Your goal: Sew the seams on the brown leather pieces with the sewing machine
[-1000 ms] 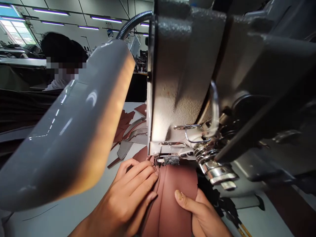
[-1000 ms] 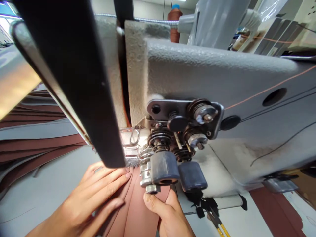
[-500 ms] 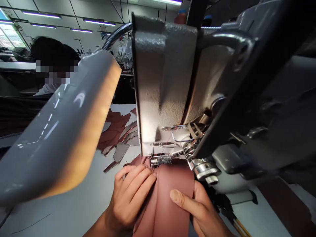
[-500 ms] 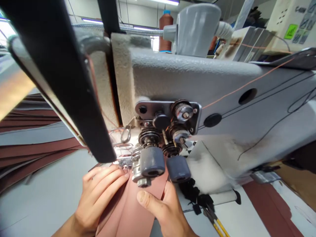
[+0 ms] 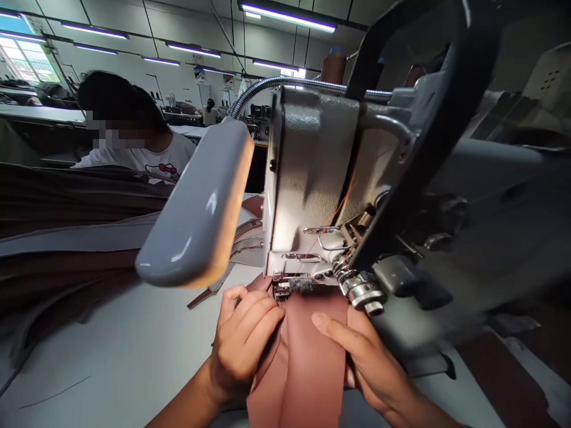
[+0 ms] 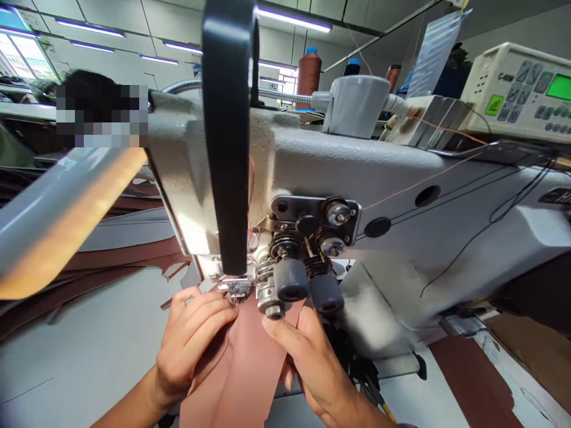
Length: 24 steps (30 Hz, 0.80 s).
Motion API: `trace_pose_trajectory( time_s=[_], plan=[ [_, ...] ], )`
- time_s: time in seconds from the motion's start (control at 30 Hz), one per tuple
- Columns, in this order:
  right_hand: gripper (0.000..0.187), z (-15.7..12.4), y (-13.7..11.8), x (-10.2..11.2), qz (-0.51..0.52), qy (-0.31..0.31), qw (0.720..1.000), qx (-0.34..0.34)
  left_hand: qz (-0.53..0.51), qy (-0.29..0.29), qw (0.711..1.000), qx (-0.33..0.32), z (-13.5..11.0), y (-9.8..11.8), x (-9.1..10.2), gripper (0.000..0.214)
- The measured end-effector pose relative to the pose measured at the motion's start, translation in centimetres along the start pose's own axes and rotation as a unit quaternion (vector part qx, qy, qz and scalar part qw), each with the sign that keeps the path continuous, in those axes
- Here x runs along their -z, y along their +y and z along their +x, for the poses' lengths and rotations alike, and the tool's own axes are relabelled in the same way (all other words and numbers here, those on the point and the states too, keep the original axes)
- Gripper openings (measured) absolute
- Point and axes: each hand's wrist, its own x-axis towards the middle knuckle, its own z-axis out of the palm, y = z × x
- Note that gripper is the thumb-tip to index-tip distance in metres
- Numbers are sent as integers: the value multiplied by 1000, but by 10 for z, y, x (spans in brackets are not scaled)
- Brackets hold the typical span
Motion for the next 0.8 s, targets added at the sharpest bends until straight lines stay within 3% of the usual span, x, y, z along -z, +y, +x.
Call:
trace_pose_trajectory(
  time_s=[0.13, 0.23, 0.53, 0.8],
  plan=[
    [42, -1, -4, 2, -110, 59, 992, -3, 18, -13, 996, -84, -6, -6, 7, 27],
    [42, -1, -15, 2, -179, 66, 981, -21, 25, -32, 994, -99, -9, -9, 12, 30],
    [39, 10, -24, 4, -150, 48, 986, -59, 32, -34, 994, -94, -8, -10, 8, 30],
    [45, 14, -27, 8, -131, 72, 987, -57, 38, -45, 996, -61, -18, -9, 9, 30]
  ],
)
